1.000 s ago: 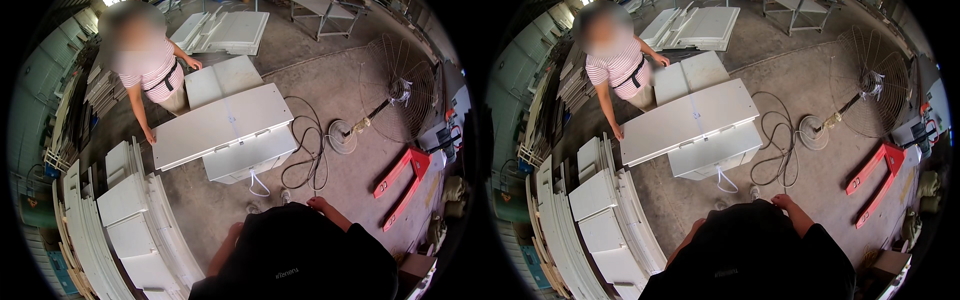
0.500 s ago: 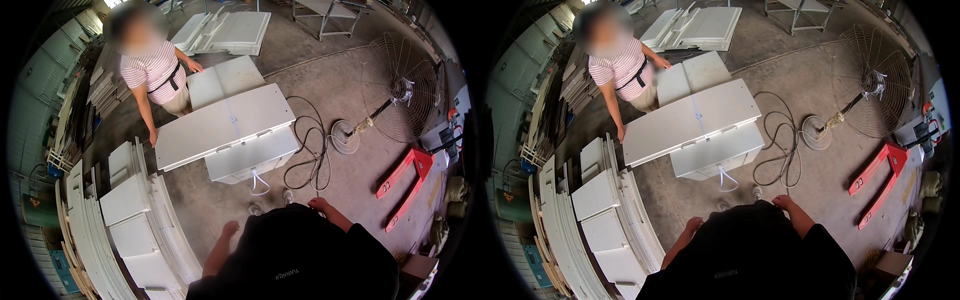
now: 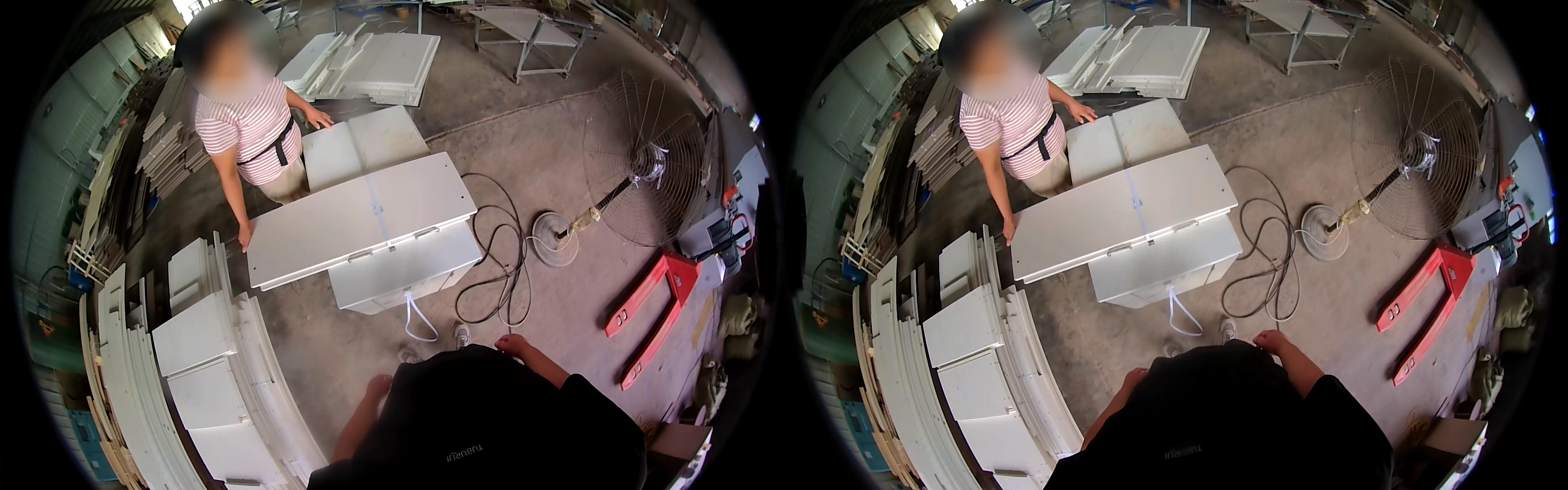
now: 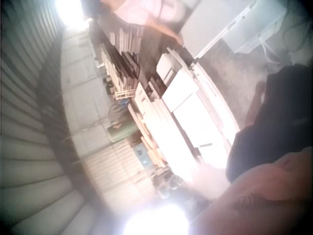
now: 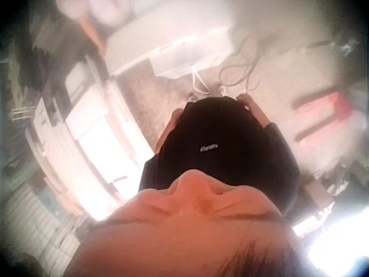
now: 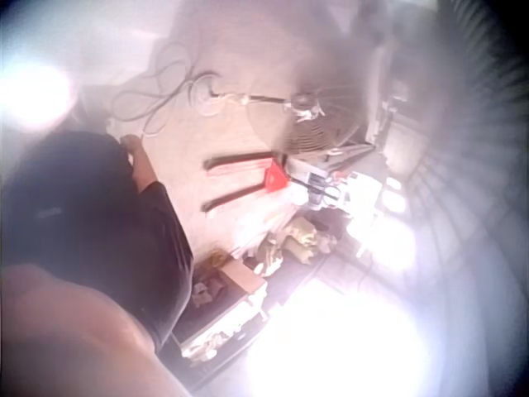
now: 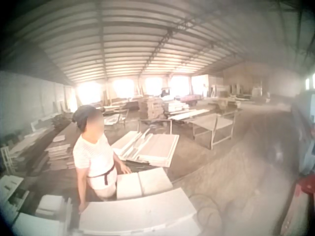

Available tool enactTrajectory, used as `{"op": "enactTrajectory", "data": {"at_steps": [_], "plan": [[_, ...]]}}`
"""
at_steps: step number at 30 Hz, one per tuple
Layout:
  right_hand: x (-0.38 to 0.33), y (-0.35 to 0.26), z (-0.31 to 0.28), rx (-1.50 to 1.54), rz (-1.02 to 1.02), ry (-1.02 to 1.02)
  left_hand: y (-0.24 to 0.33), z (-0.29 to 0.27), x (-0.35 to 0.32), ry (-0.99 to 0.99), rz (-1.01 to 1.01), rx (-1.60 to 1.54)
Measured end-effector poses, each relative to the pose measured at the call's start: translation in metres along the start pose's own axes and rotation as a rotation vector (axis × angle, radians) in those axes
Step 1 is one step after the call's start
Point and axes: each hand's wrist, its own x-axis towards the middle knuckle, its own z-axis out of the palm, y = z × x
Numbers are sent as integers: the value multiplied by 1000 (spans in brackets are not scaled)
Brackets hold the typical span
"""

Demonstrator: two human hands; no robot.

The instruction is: The person repeatedly picks up large white rectangular panels and stacks them on a growing pile. A coworker assists by placing panels and using a white strap to secure the stack. The person lifts and places panels one at a time throughout the clip.

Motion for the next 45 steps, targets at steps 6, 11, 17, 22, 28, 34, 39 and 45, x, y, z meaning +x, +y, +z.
{"op": "enactTrajectory", "data": {"at_steps": [6,11,17,22,28,34,39,45], "plan": [[-8,-15,-4,-35,21,-4,-17,-7,-8,5,31,-4],[-9,-14,-7,-97,-21,-12,-41,-3,-3,-32,182,204],[0,-2,-8,-168,-53,-15,-40,-5,13,-24,171,159],[-4,-14,-12,-216,-35,-62,-43,-5,21,-130,172,132],[5,-16,-14,-220,-109,-40,-48,5,15,30,259,299],[-17,-26,-7,-145,-55,-28,-51,17,-6,4,-61,-254],[-14,-26,-11,-82,-17,-23,-48,17,-15,-10,150,108],[-14,-39,-12,-109,-2,-54,-60,28,-13,-67,135,162]]}}
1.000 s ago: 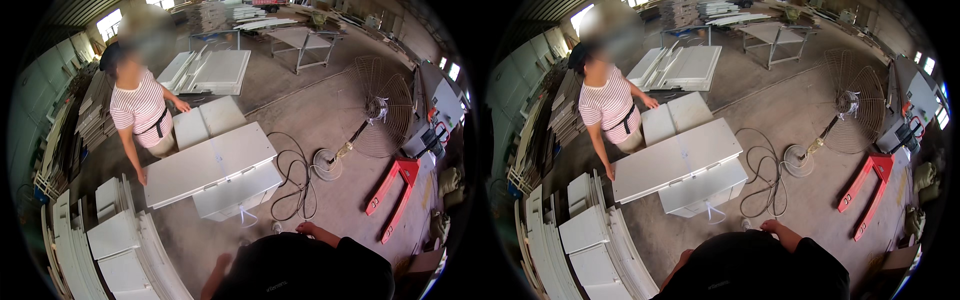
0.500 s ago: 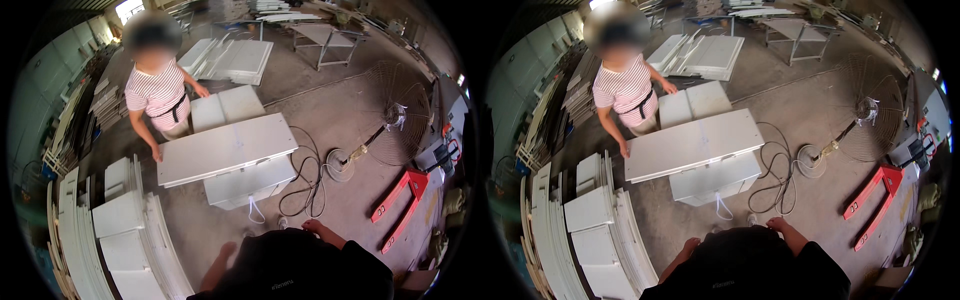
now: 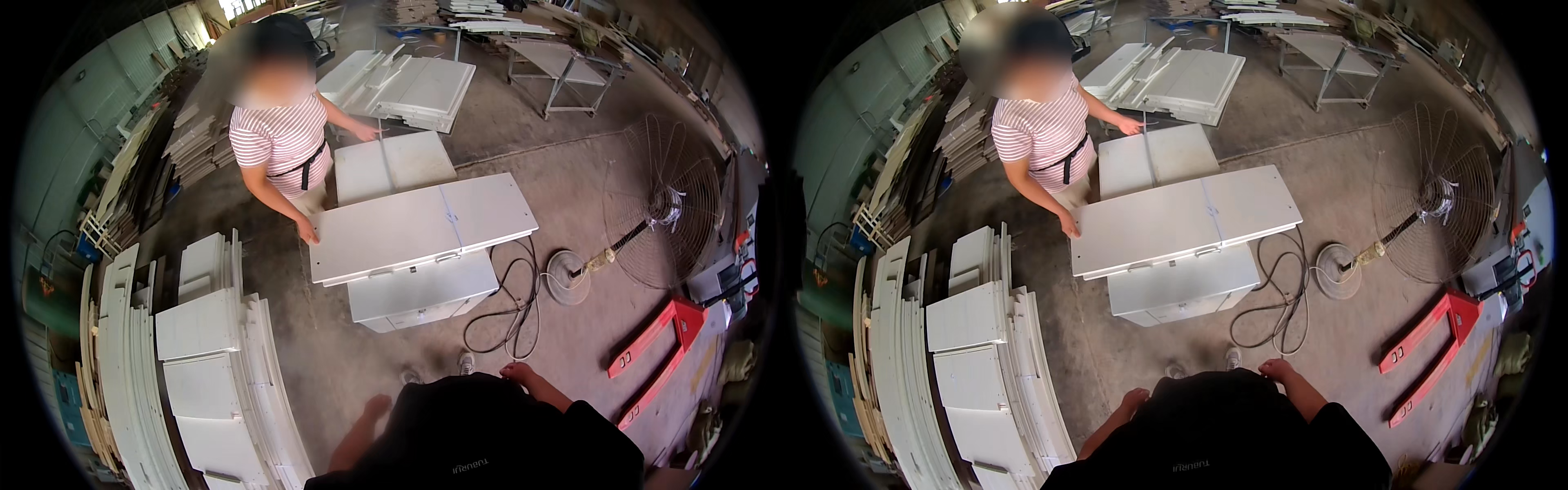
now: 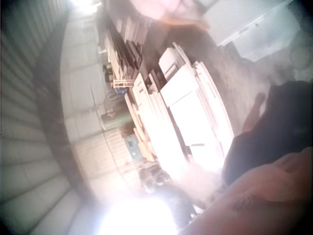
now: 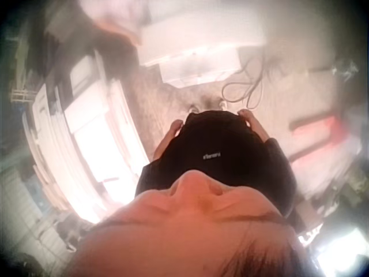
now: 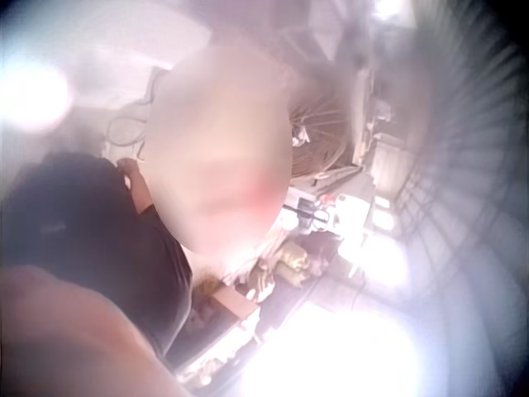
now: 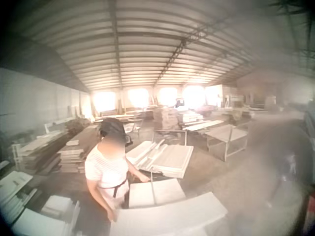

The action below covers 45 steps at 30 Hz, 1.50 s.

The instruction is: The person repeatedly picks up large white rectangular panels and stacks them on a growing pile. A coworker assists by placing panels and using a white strap to secure the stack. The person lifts and places panels one at a time throughout the clip.

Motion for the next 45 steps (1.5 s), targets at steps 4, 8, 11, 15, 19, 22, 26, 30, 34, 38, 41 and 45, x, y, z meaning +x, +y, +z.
{"op": "enactTrajectory", "data": {"at_steps": [4,8,11,15,19,22,26,30,34,38,41,45], "plan": [[3,2,3,-21,-27,31,0,-6,7,30,46,6],[5,5,7,-70,-51,56,-5,-7,11,-32,18,19],[-1,0,7,-97,-44,85,-11,-8,12,-39,37,43],[-3,3,9,50,-1,79,-20,3,10,71,57,75],[20,43,24,-64,-144,127,-28,5,14,201,237,37],[12,37,24,4,-114,109,-27,-7,16,44,171,99],[15,35,21,-50,-158,117,-26,-7,20,-24,-143,-317],[38,72,37,21,-145,34,-32,-2,33,-30,16,-120],[24,54,28,-102,-133,132,-19,1,34,-95,-187,-339],[23,48,31,-95,-130,107,-40,27,23,163,110,-151],[31,55,32,-128,-156,111,-33,25,16,49,98,-116],[23,38,31,-149,-90,96,-27,9,7,-3,86,63]]}}
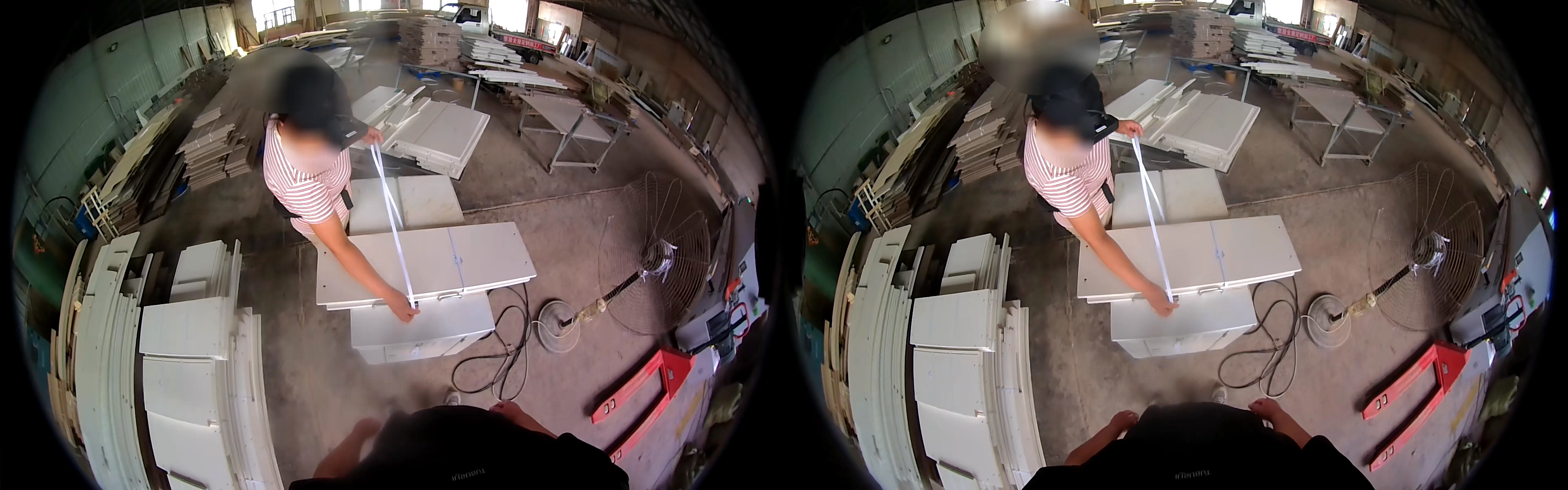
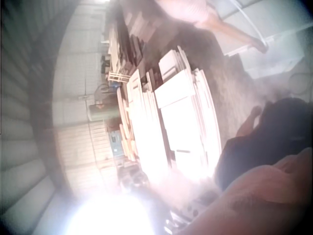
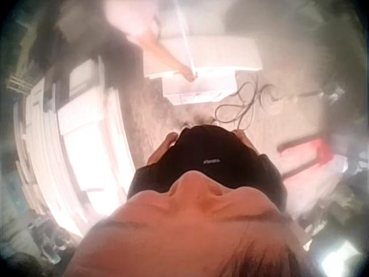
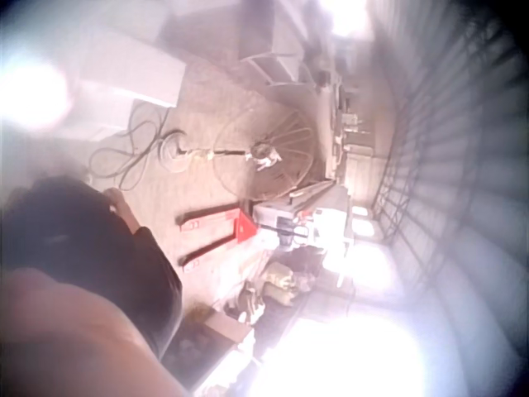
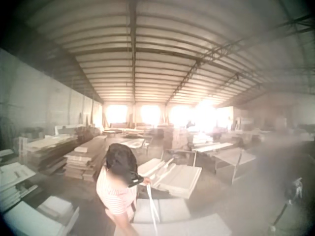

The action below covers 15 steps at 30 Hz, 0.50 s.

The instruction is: The person repeatedly picks up large white rectangular panels and stacks them on a growing pile. A coworker assists by placing panels and using a white strap to secure the stack. The person lifts and places panels one at a time throughout the clip.

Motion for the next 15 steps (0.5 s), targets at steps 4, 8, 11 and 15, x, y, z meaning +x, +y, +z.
{"op": "enactTrajectory", "data": {"at_steps": [4,8,11,15], "plan": [[-27,-43,-19,73,61,-33,-15,-9,4,-23,4,16],[13,-22,-2,181,20,-44,-51,22,0,81,-299,-738],[-3,-53,-13,317,18,37,-68,33,-8,131,-185,-664],[-29,-67,-30,402,49,137,-83,48,-13,61,-350,-704]]}}
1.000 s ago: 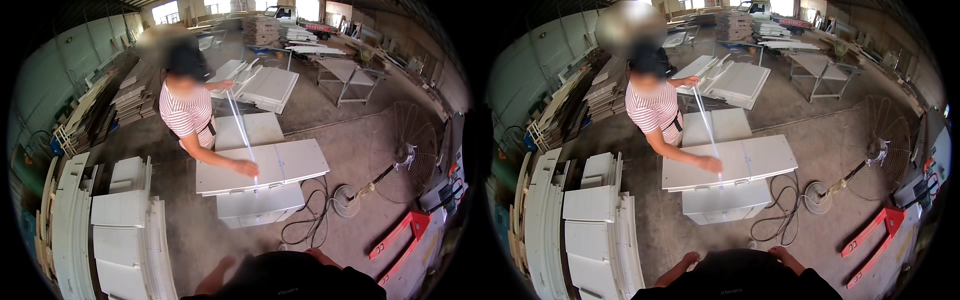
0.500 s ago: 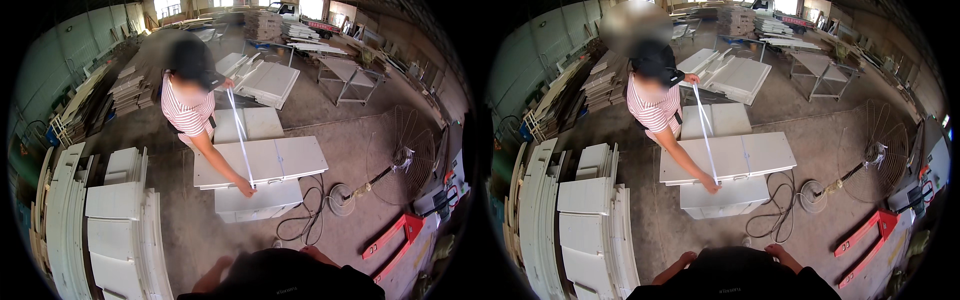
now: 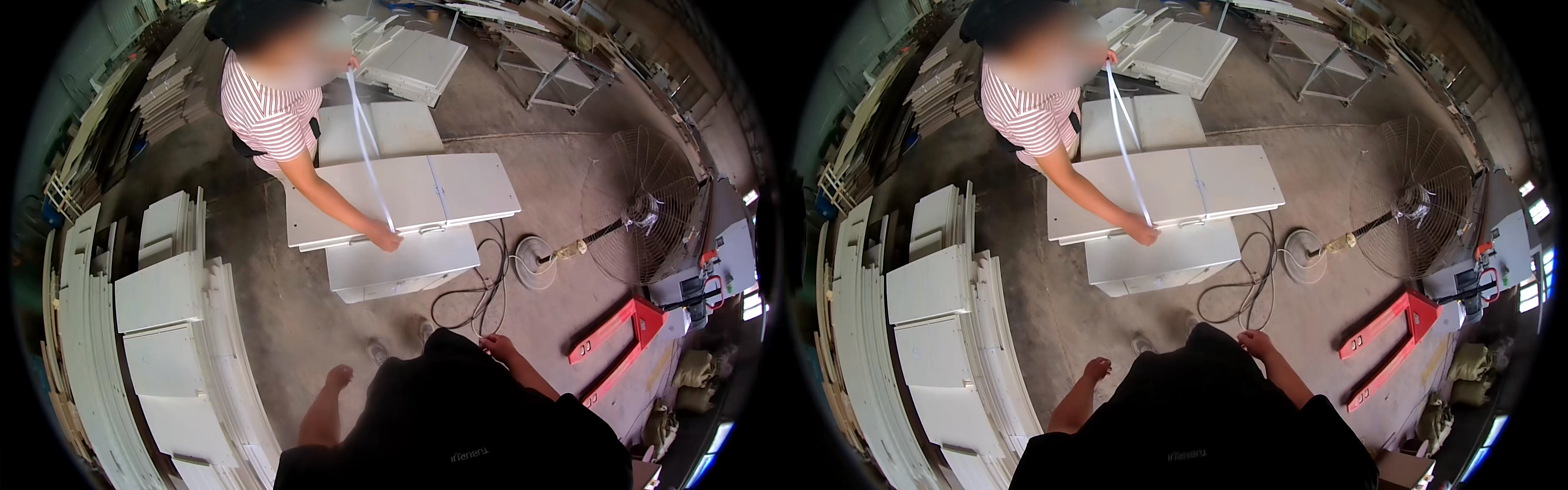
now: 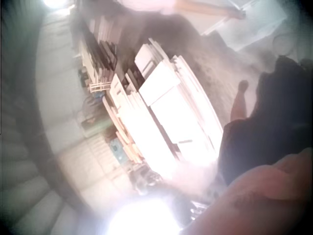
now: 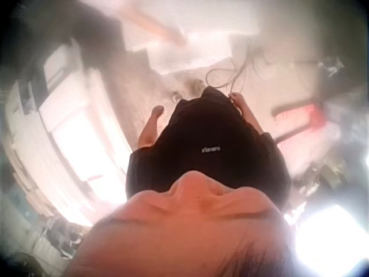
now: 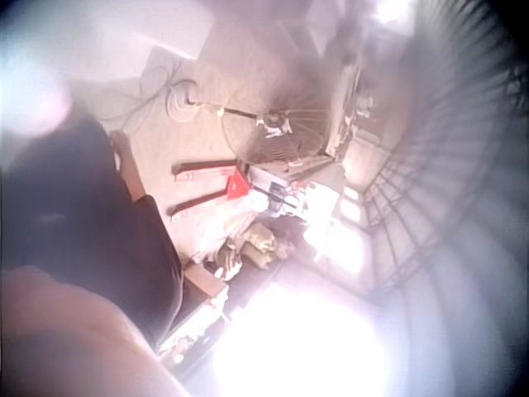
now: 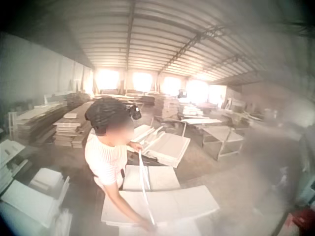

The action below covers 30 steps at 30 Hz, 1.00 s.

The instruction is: The person repeatedly picks up large white rectangular panels and stacks them on a growing pile. A coworker assists by placing panels and using a white strap to secure the stack. The person lifts and places panels one at a time throughout the clip.

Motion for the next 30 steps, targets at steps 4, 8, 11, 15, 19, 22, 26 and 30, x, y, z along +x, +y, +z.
{"op": "enactTrajectory", "data": {"at_steps": [4,8,11,15,19,22,26,30], "plan": [[-1,1,-20,-155,34,31,28,-10,0,-62,-126,85],[26,39,-34,-285,66,-19,59,-11,4,128,-222,-487],[69,47,-43,-320,-33,-32,95,-13,1,176,-193,-361],[134,12,-72,-340,-125,-99,140,-5,-3,204,-471,-380],[189,5,-115,155,21,-166,115,28,14,238,39,421],[234,-8,-160,291,49,-132,157,54,36,179,159,493],[287,-11,-214,257,19,-110,278,95,88,205,-124,302],[336,-11,-260,255,-61,-30,410,115,138,288,-295,138]]}}
